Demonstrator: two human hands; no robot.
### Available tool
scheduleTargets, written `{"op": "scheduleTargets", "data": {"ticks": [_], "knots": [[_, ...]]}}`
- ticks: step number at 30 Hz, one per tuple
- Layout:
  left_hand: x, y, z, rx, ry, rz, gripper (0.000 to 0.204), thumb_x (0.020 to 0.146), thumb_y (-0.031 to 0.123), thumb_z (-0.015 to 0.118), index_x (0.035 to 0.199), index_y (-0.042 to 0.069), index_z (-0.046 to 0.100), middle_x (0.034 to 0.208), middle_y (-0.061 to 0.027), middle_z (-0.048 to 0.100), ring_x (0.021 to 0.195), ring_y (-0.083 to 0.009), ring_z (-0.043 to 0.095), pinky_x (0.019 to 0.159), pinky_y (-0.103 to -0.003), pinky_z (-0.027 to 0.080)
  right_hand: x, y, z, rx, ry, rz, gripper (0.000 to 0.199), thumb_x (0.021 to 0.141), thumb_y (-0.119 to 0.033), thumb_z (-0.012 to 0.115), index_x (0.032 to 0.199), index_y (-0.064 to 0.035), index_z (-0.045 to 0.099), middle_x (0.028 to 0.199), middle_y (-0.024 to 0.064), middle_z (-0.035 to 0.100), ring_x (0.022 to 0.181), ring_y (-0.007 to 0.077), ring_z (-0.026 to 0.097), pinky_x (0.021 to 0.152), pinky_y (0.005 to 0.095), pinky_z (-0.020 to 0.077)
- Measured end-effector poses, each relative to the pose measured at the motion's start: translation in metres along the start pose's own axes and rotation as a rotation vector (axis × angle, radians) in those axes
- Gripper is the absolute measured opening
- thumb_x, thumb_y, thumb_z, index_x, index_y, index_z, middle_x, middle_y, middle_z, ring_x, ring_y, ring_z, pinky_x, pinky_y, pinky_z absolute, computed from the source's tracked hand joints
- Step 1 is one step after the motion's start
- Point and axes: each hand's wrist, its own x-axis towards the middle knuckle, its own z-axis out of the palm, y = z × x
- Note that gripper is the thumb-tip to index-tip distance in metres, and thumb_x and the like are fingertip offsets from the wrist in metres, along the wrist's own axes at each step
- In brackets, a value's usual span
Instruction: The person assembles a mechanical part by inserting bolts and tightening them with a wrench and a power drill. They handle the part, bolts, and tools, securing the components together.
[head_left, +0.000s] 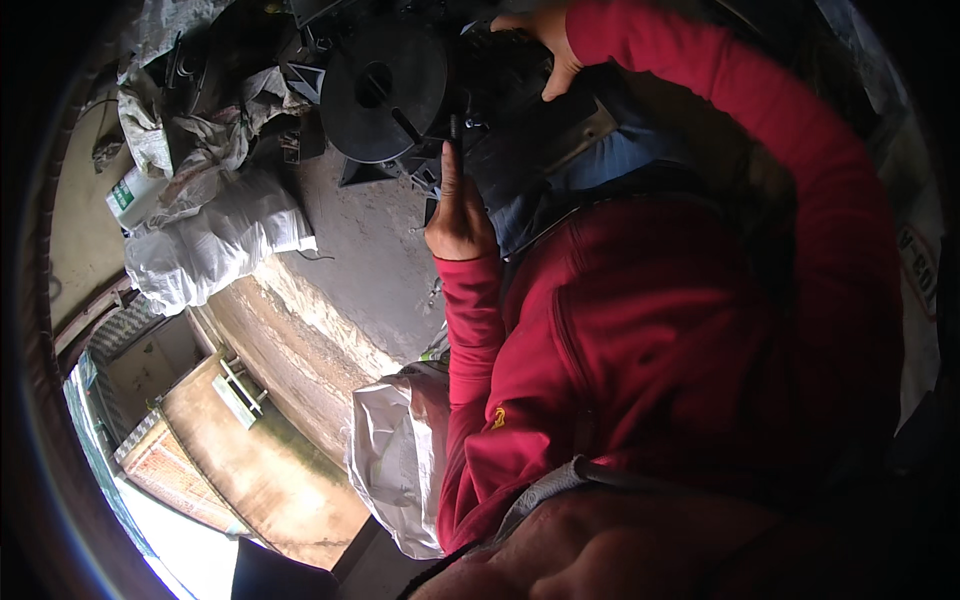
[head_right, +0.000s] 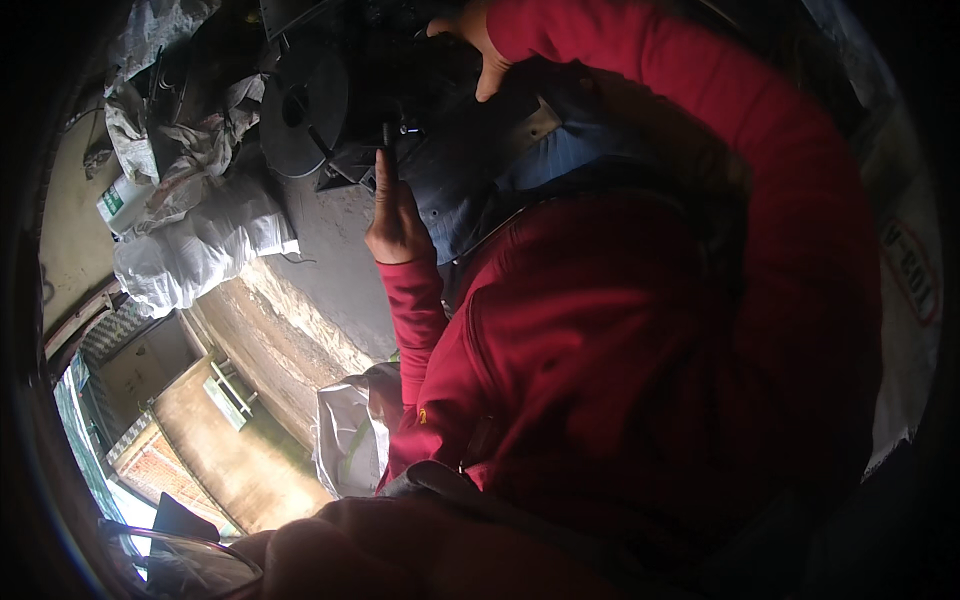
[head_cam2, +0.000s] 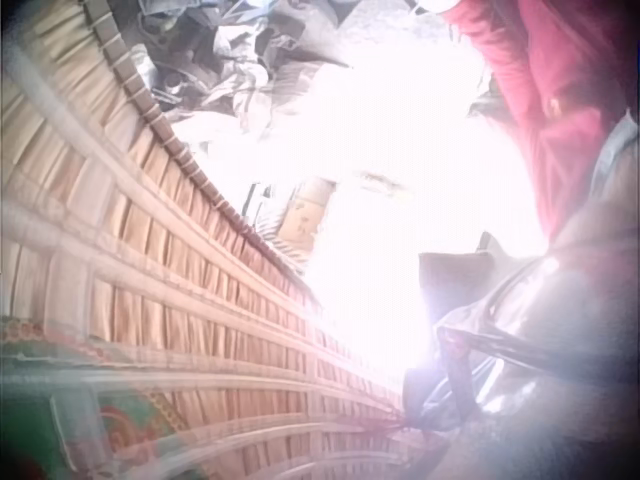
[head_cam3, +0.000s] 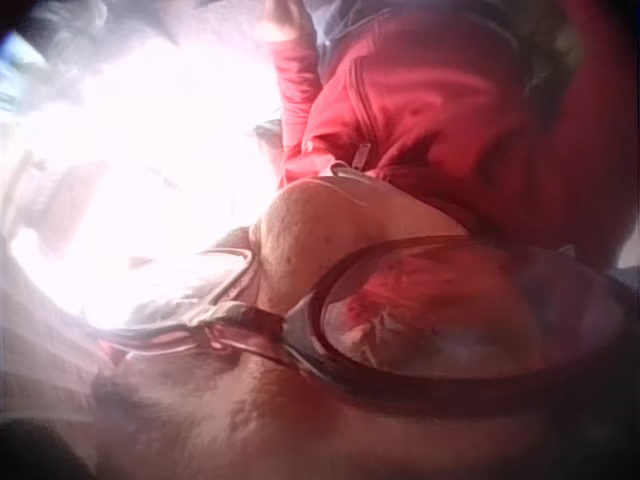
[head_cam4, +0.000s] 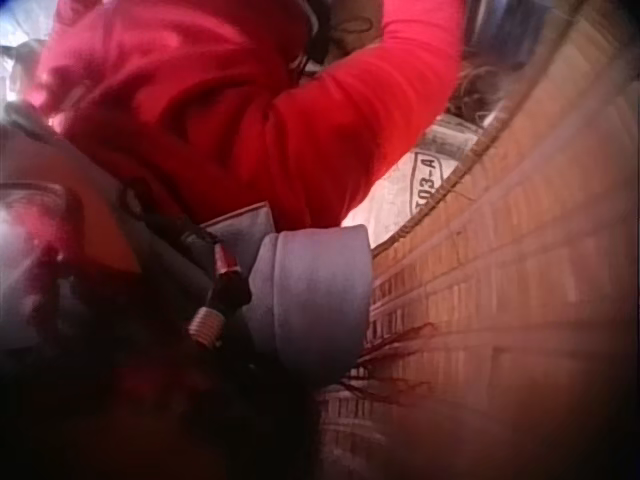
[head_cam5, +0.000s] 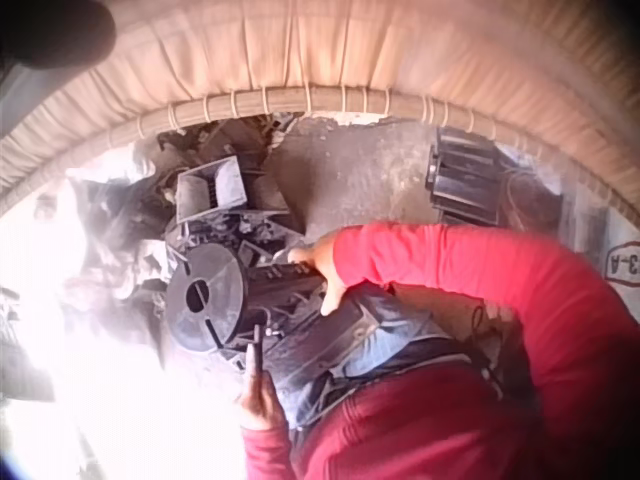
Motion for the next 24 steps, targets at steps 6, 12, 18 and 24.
{"op": "scheduleTargets", "data": {"ticks": [6,12,18,24], "knots": [[-0.002,0.003,0.021,0.176,0.012,0.010,0.050,0.094,0.007,0.048,0.143,0.017,0.043,0.065,-0.0124,0.060,0.049,-0.0100,0.041,0.049,-0.027,0.042,-0.001,-0.006,0.004,-0.021,0.039,-0.008,0.106,0.055,-0.046,0.085,0.139,-0.0074,0.032,0.116,0.0181,0.063,0.106,0.0364,0.060,0.089,0.0408,0.0451],[-0.002,0.008,0.007,-0.163,0.246,0.220,0.049,0.091,-0.001,0.050,0.139,0.011,0.048,0.057,-0.0123,0.054,0.045,-0.0103,0.042,0.044,-0.026,0.038,-0.009,-0.009,-0.001,-0.052,0.006,0.059,0.106,0.055,-0.048,0.084,0.140,-0.0079,0.033,0.118,0.0192,0.061,0.108,0.0365,0.059,0.091,0.0412,0.0447],[-0.008,0.008,0.008,-0.004,0.027,0.052,0.051,0.091,0.004,0.055,0.138,0.019,0.050,0.055,-0.0120,0.049,0.044,-0.0118,0.041,0.046,-0.027,0.039,-0.007,-0.011,0.000,-0.073,0.037,0.025,0.109,0.054,-0.048,0.084,0.140,-0.0065,0.032,0.121,0.0202,0.060,0.111,0.0366,0.057,0.093,0.0409,0.0441],[-0.004,0.011,-0.004,-0.120,0.163,0.101,0.045,0.096,0.006,0.047,0.140,0.010,0.045,0.114,-0.0160,0.063,0.052,-0.0060,0.045,0.048,-0.025,0.042,-0.005,-0.010,-0.003,-0.035,0.000,0.023,0.111,0.055,-0.049,0.085,0.141,-0.0059,0.031,0.122,0.0206,0.059,0.112,0.0374,0.057,0.094,0.0406,0.0435]]}}
